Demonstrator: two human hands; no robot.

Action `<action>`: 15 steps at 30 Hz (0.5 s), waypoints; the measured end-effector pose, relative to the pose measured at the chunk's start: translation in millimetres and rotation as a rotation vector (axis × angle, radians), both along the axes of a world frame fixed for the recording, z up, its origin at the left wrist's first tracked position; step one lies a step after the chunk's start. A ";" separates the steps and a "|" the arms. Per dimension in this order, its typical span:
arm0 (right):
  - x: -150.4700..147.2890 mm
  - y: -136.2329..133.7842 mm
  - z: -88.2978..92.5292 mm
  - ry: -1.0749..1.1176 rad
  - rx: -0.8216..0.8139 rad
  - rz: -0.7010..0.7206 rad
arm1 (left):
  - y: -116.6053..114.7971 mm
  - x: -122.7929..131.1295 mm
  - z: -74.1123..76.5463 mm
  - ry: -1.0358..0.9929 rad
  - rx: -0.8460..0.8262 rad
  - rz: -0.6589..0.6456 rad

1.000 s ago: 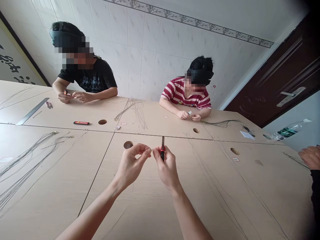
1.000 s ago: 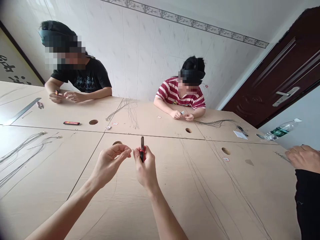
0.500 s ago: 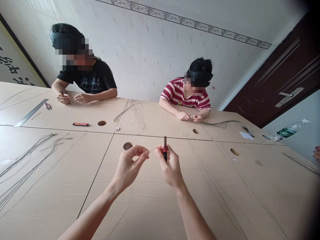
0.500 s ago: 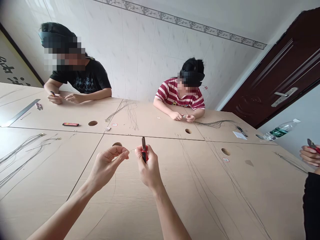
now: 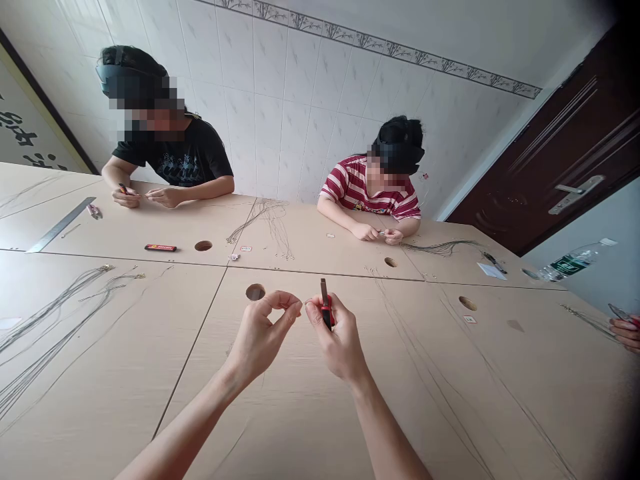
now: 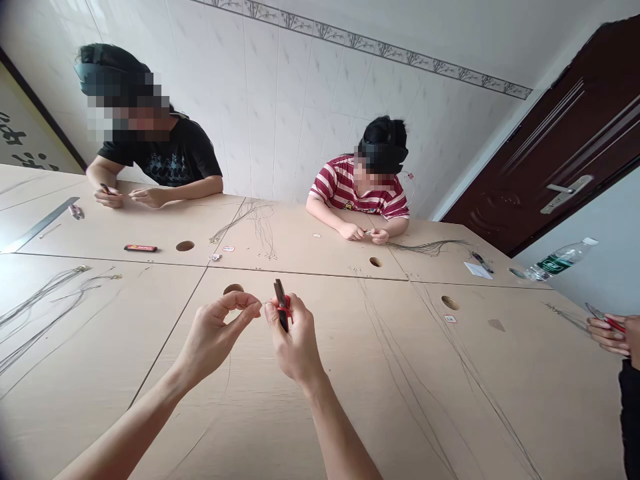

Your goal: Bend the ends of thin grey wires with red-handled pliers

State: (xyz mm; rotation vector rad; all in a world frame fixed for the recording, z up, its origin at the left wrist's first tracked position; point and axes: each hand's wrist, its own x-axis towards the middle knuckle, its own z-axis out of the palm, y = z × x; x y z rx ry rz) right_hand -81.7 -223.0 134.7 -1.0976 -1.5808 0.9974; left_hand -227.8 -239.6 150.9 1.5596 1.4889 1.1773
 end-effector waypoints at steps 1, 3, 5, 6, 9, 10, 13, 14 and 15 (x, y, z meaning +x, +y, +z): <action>-0.1 0.2 0.0 0.003 0.001 0.003 | -0.5 0.1 -0.2 0.006 -0.009 -0.002; 0.2 0.3 0.0 0.011 0.004 0.007 | -1.1 0.1 -1.3 0.011 -0.021 -0.005; 1.3 0.6 0.2 0.023 0.003 0.021 | -1.1 -0.2 -2.7 -0.001 -0.020 -0.015; 2.0 0.8 0.3 0.029 0.002 0.027 | -0.9 -0.5 -3.4 -0.012 -0.017 -0.023; 4.7 2.0 0.4 0.026 0.001 0.033 | 0.2 -2.2 -4.0 -0.062 -0.008 -0.042; 5.7 2.5 0.5 0.021 0.001 0.033 | 0.7 -3.1 -3.6 -0.081 -0.009 -0.040; 8.1 3.3 0.7 0.016 0.000 0.047 | 2.8 -6.7 -0.1 -0.157 -0.042 -0.047; 8.6 3.3 0.9 0.017 0.000 0.059 | 3.6 -8.1 1.7 -0.181 -0.065 -0.061; 9.1 3.2 1.2 0.015 0.000 0.073 | 4.5 -9.5 3.6 -0.201 -0.095 -0.078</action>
